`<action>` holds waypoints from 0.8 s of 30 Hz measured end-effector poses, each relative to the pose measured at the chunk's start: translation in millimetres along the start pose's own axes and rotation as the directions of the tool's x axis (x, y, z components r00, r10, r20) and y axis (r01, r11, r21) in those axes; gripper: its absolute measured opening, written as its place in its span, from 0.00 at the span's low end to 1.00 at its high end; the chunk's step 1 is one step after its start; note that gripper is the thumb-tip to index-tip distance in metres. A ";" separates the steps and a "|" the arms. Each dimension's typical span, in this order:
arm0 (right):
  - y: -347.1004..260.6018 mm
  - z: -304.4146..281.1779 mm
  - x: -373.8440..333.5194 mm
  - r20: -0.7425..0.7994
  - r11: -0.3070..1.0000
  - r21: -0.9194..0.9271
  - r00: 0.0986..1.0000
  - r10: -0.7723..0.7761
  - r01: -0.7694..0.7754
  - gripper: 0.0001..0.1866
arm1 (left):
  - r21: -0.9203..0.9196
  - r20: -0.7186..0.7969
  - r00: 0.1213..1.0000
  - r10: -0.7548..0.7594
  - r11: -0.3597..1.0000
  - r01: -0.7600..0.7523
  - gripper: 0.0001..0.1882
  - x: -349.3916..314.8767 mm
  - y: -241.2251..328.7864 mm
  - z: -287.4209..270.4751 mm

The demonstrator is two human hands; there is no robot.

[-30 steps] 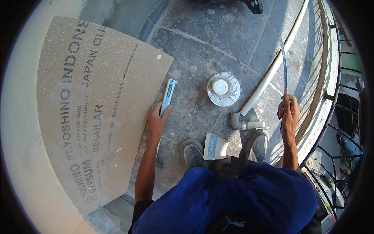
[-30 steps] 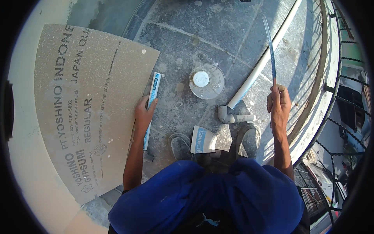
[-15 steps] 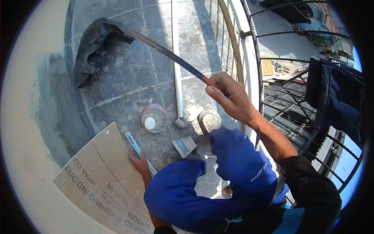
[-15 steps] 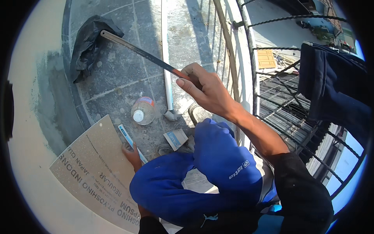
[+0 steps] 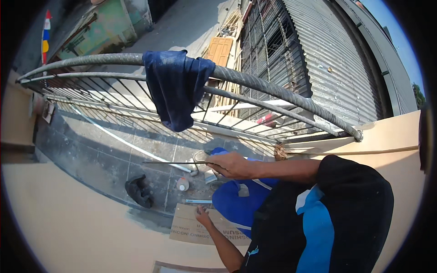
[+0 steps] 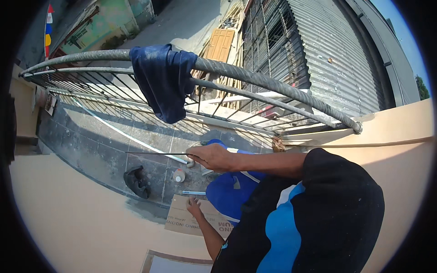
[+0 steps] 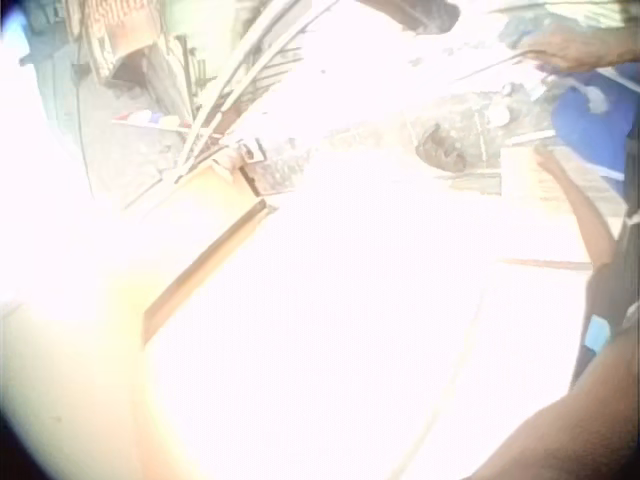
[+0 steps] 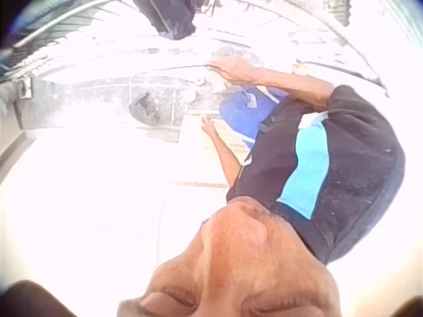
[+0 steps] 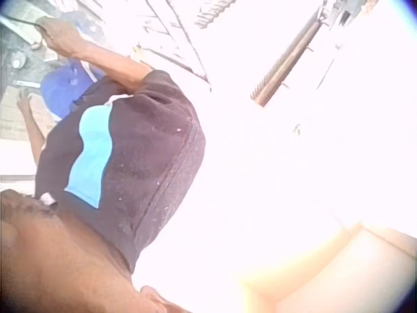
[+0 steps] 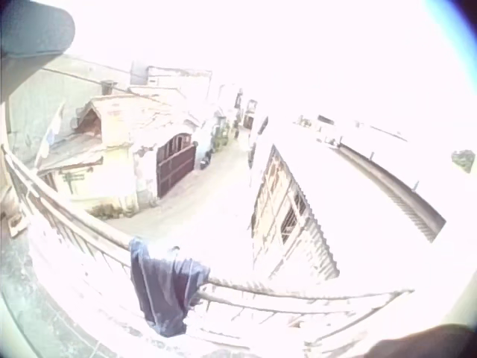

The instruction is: The person cuts a PVC pipe using a saw blade, sands the pipe ends and fittings with sandpaper, applies adhesive, and joins the pipes and fittings together by hand.

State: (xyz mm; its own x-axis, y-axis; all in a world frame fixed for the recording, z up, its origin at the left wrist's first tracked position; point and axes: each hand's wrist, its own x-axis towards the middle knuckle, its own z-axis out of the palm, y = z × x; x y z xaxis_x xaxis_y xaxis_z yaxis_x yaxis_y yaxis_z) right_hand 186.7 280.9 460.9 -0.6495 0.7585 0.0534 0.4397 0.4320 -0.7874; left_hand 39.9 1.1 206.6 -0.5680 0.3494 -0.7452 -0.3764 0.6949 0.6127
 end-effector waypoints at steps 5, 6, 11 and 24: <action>-25.3 -126.0 -89.7 -0.401 0.977 -0.092 0.905 0.141 -0.193 0.10 | 0.247 0.194 0.980 0.045 0.964 -0.093 0.20 -37.3 52.5 -17.8; -25.2 -148.2 -102.9 -0.443 0.959 -0.067 0.870 0.218 -0.274 0.10 | 0.268 0.171 0.984 0.052 0.959 -0.098 0.21 -40.5 51.9 -26.5; 10.7 -246.9 -143.5 -0.751 0.801 -0.286 0.642 0.154 -0.526 0.14 | 0.155 0.049 0.999 0.023 0.987 -0.030 0.19 -45.6 16.1 -20.0; 159.0 -360.9 -217.4 -0.132 0.388 -0.900 0.972 0.194 -0.200 0.28 | 0.448 -0.312 0.906 -0.285 0.797 0.405 0.21 43.1 -226.9 43.7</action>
State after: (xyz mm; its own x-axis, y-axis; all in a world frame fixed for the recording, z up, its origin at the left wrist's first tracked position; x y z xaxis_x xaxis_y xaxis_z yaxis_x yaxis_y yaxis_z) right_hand 621.8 360.8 545.7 -0.4641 0.8856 -0.0200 0.8584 0.4552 0.2365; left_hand 132.8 -114.0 23.9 -0.6356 -0.0776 -0.7681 -0.2019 0.9770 0.0684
